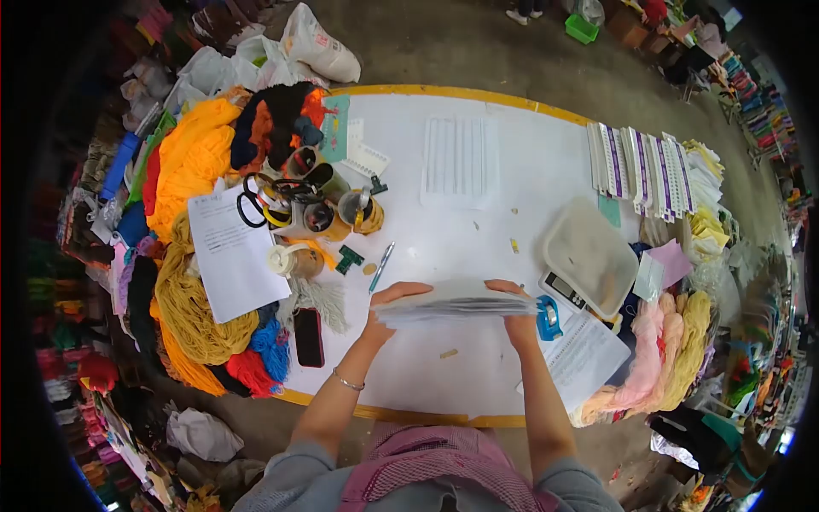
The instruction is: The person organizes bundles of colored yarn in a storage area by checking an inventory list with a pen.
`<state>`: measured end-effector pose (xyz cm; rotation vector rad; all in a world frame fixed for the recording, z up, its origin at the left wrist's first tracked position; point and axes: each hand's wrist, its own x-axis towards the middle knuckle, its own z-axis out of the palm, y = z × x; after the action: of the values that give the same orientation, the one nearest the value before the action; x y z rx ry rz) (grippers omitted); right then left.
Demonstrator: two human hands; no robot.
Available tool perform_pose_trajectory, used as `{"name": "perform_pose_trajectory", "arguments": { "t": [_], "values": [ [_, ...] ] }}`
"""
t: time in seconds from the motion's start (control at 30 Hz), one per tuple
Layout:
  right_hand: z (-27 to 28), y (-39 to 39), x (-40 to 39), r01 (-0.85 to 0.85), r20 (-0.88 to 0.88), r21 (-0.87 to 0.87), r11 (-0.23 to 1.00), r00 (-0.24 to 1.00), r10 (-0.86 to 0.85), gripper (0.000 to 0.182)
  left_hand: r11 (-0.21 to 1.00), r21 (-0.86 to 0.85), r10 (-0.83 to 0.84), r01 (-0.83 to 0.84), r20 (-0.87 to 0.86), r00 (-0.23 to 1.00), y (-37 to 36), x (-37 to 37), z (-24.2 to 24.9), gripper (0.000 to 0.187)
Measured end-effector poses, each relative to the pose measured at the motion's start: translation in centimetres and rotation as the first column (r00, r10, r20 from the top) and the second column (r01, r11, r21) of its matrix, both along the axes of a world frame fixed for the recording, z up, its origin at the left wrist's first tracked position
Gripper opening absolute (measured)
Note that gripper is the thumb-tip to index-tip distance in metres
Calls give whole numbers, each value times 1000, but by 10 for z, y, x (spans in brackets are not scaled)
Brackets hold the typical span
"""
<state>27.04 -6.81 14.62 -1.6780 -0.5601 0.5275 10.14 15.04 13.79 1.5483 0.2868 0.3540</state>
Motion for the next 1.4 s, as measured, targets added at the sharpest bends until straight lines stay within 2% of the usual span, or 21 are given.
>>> {"name": "perform_pose_trajectory", "arguments": {
  "t": [0.1,0.13,0.17,0.2,0.23,0.3,0.4,0.43,0.5,0.6,0.63,0.7,0.73,0.8,0.83,1.0,1.1,1.13,1.23,1.3,1.4],
  "values": [
    [8,-4,-1,29,-192,-180,983,979,-64,30,1000,-3,0,-1,-125,992,-3,-3,12,37],
    [2,-6,0,11,-118,-153,988,993,-29,29,985,-172,-1,-14,-83,997,-2,-6,-12,41],
    [-8,-6,1,-10,-40,-122,993,999,5,28,986,-166,-19,3,-93,995,2,-9,-29,41],
    [-52,-13,2,-14,-202,-15,1000,979,10,26,987,-158,-36,19,-103,994,6,-11,-41,41],
    [-52,-12,2,-26,-263,-5,1000,965,24,26,946,-325,-67,0,-197,978,6,-12,-47,36],
    [-46,-6,1,-43,-284,30,999,957,49,25,976,-196,-114,93,-100,988,2,-7,-19,31],
    [-38,-5,-5,-12,-227,114,993,973,37,24,996,-64,-60,58,-24,998,-5,-5,-3,29],
    [-42,-6,-5,-28,-44,52,998,999,30,22,998,54,-36,33,53,998,-8,-7,-4,31],
    [-68,-11,-8,-54,-4,3,999,999,54,21,997,74,1,5,-73,997,-16,-18,-26,34],
    [-84,-14,-8,-75,28,-11,997,997,75,24,964,-264,-10,-18,-105,994,-20,-35,-60,34],
    [-81,-13,-7,-63,-81,-7,998,995,63,24,963,-268,-28,0,-98,995,-21,-40,-70,34],
    [-69,-12,-8,34,-421,34,999,907,-17,24,958,255,189,-129,-229,955,-27,-46,-77,31],
    [-64,-12,-7,45,-425,26,999,905,-30,24,965,11,257,-262,-242,936,-34,-45,-62,28],
    [-62,-17,-8,15,71,-358,933,997,11,17,953,-27,276,-303,-337,900,-36,-32,-34,28],
    [-64,-19,-8,10,107,-316,949,994,26,15,934,-56,295,-353,-435,851,-39,-33,-31,29],
    [-69,-30,-13,28,-103,-421,907,992,-79,22,916,-185,268,-356,-379,886,-45,-26,-75,32],
    [-78,-36,-13,67,-138,-456,887,980,-145,24,956,-20,257,-294,-432,865,-31,-4,-83,29],
    [-81,-40,-13,105,-114,-456,884,978,-175,24,953,137,302,-270,-449,841,-23,8,-81,28],
    [-92,-51,-13,161,-95,-475,865,968,-232,24,883,388,432,-264,-455,778,12,58,-88,22],
    [-104,-60,-10,183,-98,-494,850,960,-264,25,730,629,534,-266,-283,797,46,96,-129,28],
    [-121,-74,-8,156,-54,-544,825,974,-220,27,654,714,587,-250,-270,763,82,159,-145,27]
  ]
}}
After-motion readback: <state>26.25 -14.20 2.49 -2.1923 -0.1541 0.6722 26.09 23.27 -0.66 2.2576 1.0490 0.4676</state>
